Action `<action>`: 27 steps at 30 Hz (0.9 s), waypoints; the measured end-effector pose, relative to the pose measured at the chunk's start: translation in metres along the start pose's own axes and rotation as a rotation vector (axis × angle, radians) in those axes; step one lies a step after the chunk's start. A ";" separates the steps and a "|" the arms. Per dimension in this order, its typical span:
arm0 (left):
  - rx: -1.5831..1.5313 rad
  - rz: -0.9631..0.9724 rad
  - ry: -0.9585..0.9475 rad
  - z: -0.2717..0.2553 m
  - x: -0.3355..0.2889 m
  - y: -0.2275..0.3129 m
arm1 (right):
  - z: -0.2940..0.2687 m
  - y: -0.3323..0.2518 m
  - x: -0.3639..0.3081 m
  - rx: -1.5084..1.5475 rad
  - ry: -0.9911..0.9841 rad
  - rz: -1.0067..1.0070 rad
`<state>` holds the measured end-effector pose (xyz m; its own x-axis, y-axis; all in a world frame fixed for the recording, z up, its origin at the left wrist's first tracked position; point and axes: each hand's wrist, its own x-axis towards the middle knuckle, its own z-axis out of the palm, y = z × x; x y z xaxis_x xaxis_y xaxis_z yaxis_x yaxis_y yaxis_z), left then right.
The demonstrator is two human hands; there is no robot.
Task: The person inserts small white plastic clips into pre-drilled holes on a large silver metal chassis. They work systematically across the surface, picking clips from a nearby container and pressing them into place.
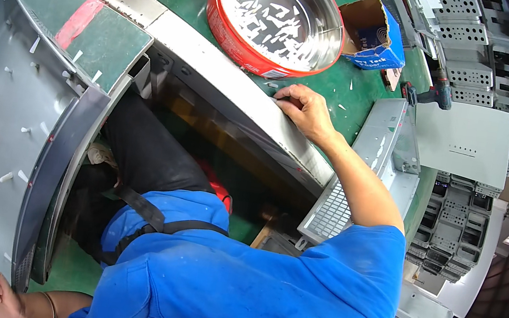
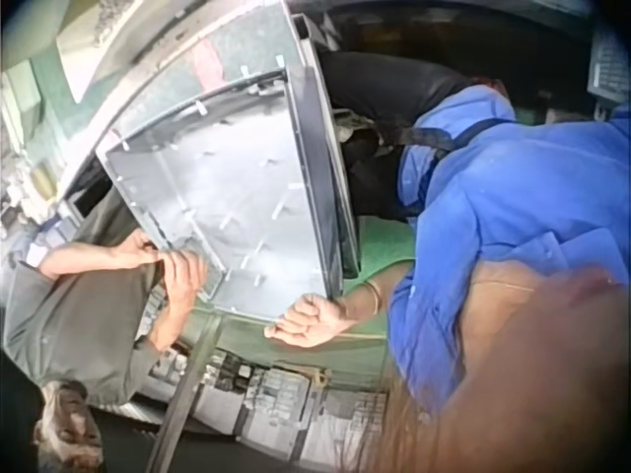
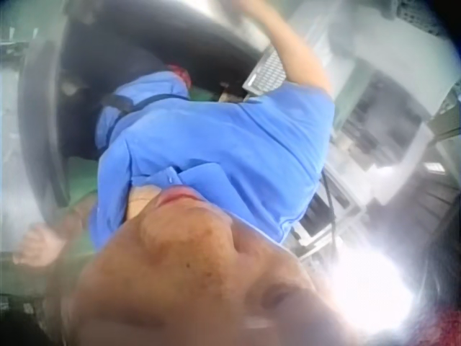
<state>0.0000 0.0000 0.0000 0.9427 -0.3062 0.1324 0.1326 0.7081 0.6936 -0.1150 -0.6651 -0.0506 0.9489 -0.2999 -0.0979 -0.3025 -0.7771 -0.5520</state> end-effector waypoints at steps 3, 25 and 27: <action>-0.166 0.048 -0.145 0.062 0.019 -0.039 | 0.008 0.001 0.009 0.127 0.145 0.185; -0.148 0.317 0.086 0.098 0.028 -0.071 | 0.011 -0.015 0.024 -0.445 -0.122 0.064; -0.177 0.299 0.023 0.106 0.032 -0.076 | 0.013 -0.012 0.022 -0.431 -0.044 0.037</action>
<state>-0.0126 -0.1309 0.0264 0.9544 -0.0551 0.2936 -0.1017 0.8643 0.4926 -0.0891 -0.6552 -0.0564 0.9369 -0.3149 -0.1518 -0.3369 -0.9292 -0.1521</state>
